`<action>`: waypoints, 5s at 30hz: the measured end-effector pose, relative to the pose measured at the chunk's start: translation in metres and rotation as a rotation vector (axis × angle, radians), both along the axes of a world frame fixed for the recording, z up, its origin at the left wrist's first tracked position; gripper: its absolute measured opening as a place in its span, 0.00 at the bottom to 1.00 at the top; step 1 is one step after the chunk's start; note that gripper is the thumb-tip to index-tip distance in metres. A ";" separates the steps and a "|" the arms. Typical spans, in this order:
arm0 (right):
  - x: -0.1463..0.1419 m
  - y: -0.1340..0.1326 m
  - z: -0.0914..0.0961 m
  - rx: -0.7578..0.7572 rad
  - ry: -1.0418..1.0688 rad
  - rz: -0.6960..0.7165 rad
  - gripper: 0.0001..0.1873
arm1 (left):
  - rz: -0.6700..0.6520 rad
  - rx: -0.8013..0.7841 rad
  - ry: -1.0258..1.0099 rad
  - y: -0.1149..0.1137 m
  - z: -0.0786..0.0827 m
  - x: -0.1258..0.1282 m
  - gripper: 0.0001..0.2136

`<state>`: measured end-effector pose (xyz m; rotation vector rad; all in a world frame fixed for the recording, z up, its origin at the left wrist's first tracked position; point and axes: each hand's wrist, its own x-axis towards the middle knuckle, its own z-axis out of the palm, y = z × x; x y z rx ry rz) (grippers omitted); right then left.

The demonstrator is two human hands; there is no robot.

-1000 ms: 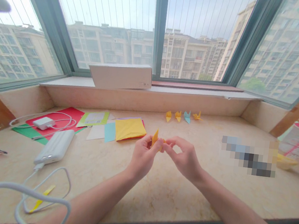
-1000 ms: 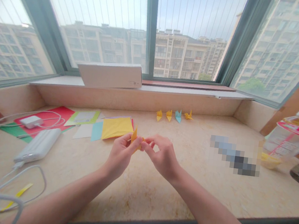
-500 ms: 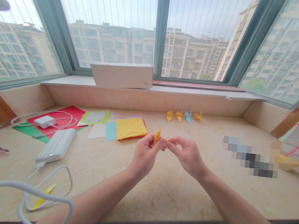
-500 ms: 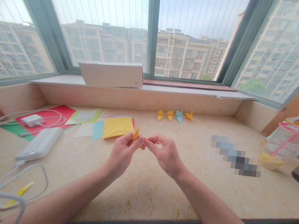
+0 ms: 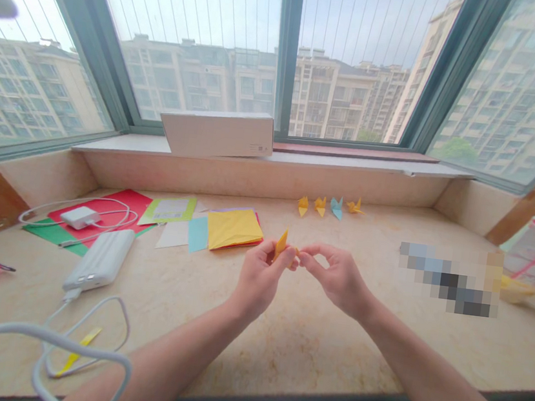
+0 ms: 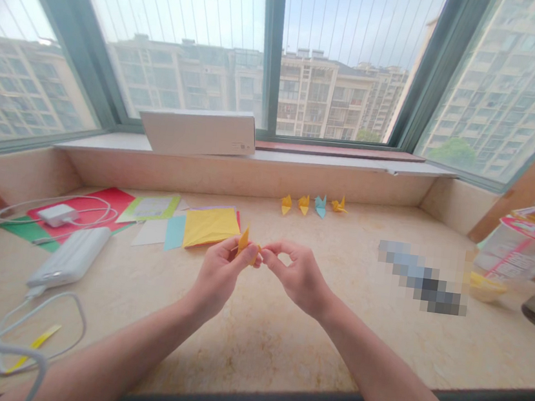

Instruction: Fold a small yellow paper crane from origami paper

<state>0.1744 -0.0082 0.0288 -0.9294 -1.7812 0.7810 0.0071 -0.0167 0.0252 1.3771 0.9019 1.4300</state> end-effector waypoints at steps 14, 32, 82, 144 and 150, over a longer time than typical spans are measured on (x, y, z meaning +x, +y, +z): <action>0.002 0.000 0.001 0.141 -0.146 -0.044 0.15 | 0.027 0.004 -0.040 0.002 0.003 -0.002 0.11; 0.000 0.004 -0.005 0.117 -0.030 -0.102 0.14 | -0.068 -0.096 -0.015 0.004 0.001 -0.002 0.12; -0.010 0.015 -0.021 -0.125 0.304 0.057 0.19 | -0.062 -0.183 -0.148 0.020 -0.019 -0.005 0.23; 0.032 0.035 -0.005 -0.624 0.502 0.166 0.19 | -0.236 -0.318 -0.117 0.016 0.002 -0.013 0.14; 0.037 0.034 -0.003 -0.658 0.501 0.185 0.21 | -0.266 -0.308 -0.089 0.015 0.002 -0.012 0.13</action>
